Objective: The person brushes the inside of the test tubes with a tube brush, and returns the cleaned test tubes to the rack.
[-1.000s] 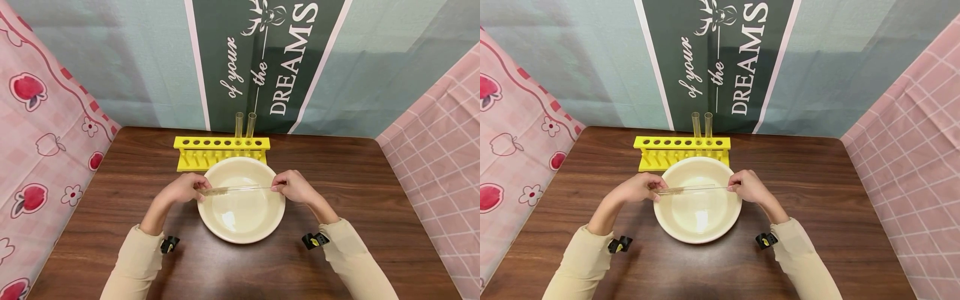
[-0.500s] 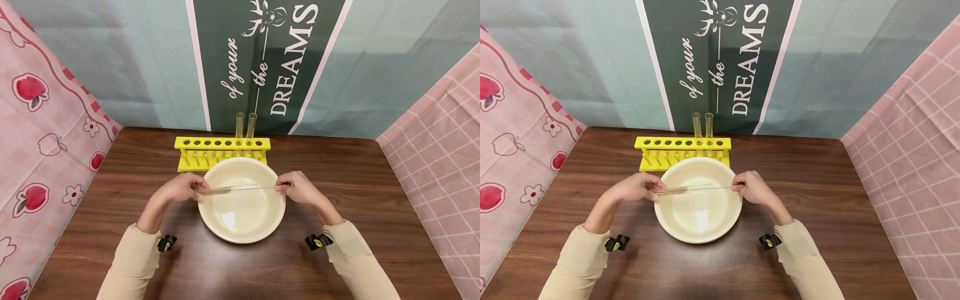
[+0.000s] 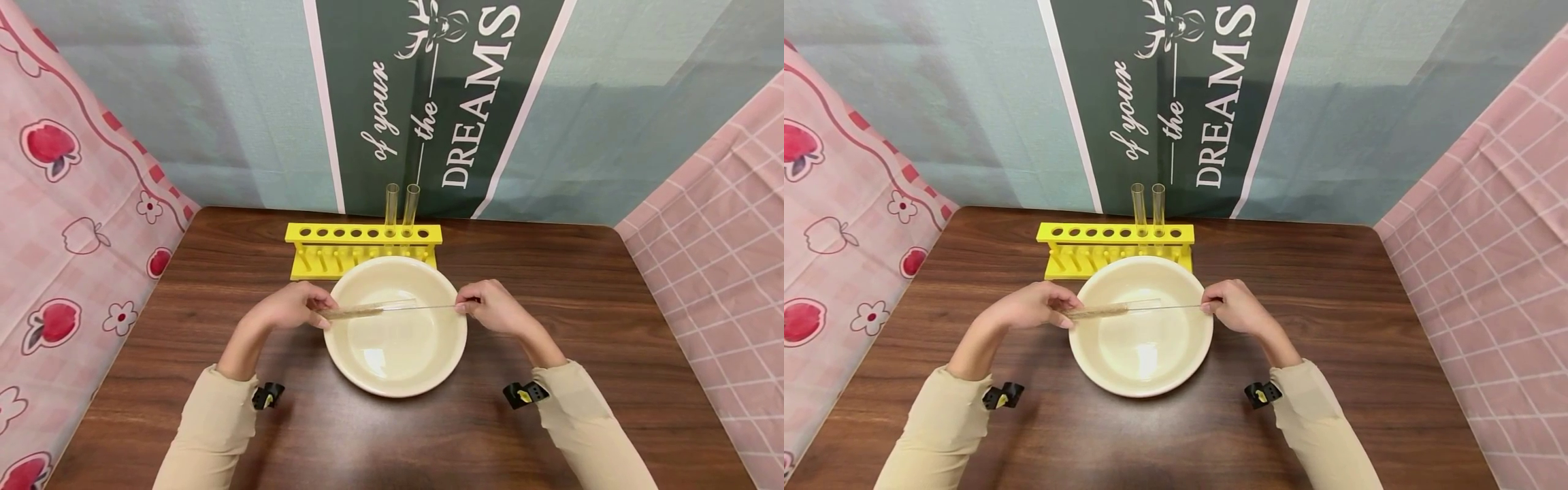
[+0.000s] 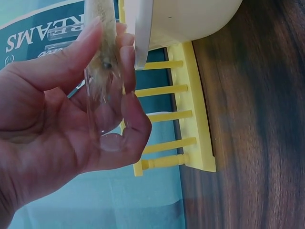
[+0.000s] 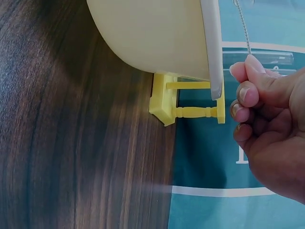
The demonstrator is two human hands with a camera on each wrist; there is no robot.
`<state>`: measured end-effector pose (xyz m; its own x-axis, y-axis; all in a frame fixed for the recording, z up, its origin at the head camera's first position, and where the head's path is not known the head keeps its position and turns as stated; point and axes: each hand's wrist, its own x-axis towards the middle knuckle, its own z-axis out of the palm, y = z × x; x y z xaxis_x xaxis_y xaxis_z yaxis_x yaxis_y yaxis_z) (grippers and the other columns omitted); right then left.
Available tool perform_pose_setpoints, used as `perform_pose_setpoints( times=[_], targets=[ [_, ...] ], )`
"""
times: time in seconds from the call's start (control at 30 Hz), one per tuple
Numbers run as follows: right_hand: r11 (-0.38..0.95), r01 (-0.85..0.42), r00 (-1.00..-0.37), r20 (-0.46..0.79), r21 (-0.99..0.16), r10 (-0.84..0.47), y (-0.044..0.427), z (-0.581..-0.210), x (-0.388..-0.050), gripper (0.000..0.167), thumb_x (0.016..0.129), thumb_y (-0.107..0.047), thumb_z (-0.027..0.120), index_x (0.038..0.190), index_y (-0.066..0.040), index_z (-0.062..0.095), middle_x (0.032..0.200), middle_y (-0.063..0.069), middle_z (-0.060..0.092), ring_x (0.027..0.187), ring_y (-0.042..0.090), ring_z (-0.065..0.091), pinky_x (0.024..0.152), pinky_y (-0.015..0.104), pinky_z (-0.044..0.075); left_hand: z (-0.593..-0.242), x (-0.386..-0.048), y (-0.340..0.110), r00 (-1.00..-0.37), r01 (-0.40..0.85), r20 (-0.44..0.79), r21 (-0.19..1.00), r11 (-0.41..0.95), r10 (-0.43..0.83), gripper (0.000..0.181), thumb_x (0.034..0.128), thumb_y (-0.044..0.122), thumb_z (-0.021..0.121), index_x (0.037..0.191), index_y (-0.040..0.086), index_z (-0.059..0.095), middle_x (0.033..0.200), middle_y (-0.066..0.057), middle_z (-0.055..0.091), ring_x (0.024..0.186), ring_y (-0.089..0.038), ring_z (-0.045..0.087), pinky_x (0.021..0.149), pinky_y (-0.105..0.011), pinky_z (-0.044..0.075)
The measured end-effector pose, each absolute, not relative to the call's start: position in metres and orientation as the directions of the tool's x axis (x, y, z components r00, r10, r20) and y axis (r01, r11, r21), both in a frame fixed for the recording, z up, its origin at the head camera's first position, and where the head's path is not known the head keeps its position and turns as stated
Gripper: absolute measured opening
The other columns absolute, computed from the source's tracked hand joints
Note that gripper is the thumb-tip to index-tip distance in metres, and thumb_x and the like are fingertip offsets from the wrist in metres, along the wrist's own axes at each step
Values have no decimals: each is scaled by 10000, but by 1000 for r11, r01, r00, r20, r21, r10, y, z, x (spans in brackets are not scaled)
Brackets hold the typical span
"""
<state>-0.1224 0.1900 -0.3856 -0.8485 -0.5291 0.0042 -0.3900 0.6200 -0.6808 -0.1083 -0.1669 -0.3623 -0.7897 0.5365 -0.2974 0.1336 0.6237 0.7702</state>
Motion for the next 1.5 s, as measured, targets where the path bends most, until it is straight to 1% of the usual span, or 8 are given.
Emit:
perform_pose_setpoints(
  times=[0.13, 0.27, 0.5, 0.7, 0.9, 1.2, 1.33, 1.5],
  targets=[
    [624, -388, -851, 5, -678, -525, 193, -387, -123, 137, 804, 6, 653, 707, -90, 665, 589, -24, 507, 528, 98, 405, 475, 240, 342, -362, -108, -170, -793, 136, -297, 765, 630, 532, 239, 742, 25, 716, 968, -27, 662, 843, -42, 633, 767, -146, 527, 701, -297, 444],
    [622, -387, -854, 9, -681, -521, 196, -390, -124, 132, 804, 0, 654, 709, -90, 668, 592, -8, 518, 528, 95, 402, 476, 237, 337, -362, -107, -173, -801, 129, -308, 747, 652, 512, 244, 743, 31, 714, 977, -16, 663, 855, -43, 633, 785, -159, 530, 711, -312, 446],
    [636, -392, -858, 15, -665, -513, 201, -391, -123, 152, 804, -14, 657, 689, -114, 657, 557, -77, 454, 516, 80, 388, 472, 233, 324, -361, -105, -176, -809, 111, -324, 734, 670, 490, 235, 742, 11, 707, 972, -16, 665, 844, -47, 642, 772, -164, 556, 695, -312, 460],
    [651, -389, -863, 11, -652, -505, 205, -393, -123, 170, 802, 0, 649, 678, -117, 650, 548, -86, 439, 518, 79, 394, 482, 239, 332, -360, -104, -179, -816, 106, -313, 745, 658, 486, 230, 731, -1, 711, 955, -25, 666, 836, -69, 645, 762, -158, 567, 679, -302, 466],
    [649, -394, -863, 18, -651, -506, 208, -392, -122, 196, 799, 19, 642, 672, -131, 643, 555, -83, 453, 527, 74, 410, 492, 240, 349, -360, -103, -182, -809, 97, -320, 755, 648, 493, 229, 739, 5, 709, 960, -33, 666, 839, -83, 652, 772, -158, 579, 686, -299, 472],
    [634, -357, -861, -21, -686, -508, 217, -392, -122, 190, 810, 5, 634, 675, -127, 628, 539, -69, 426, 501, 75, 401, 469, 234, 339, -359, -103, -187, -794, 64, -350, 764, 642, 496, 233, 762, -4, 688, 986, -61, 653, 867, -125, 651, 785, -162, 576, 698, -302, 478],
    [632, -367, -860, -11, -682, -511, 222, -394, -123, 198, 809, 8, 636, 669, -132, 623, 539, -76, 425, 499, 64, 398, 466, 233, 338, -359, -102, -188, -794, 82, -338, 763, 641, 505, 233, 762, 4, 692, 980, -66, 652, 870, -123, 655, 792, -162, 583, 702, -302, 481],
    [639, -361, -862, -18, -680, -506, 226, -393, -123, 212, 812, 19, 628, 665, -135, 621, 538, -80, 425, 498, 73, 402, 466, 241, 348, -359, -102, -193, -795, 67, -351, 759, 648, 494, 224, 769, 7, 688, 982, -56, 654, 886, -104, 659, 809, -169, 589, 714, -310, 486]
  ],
)
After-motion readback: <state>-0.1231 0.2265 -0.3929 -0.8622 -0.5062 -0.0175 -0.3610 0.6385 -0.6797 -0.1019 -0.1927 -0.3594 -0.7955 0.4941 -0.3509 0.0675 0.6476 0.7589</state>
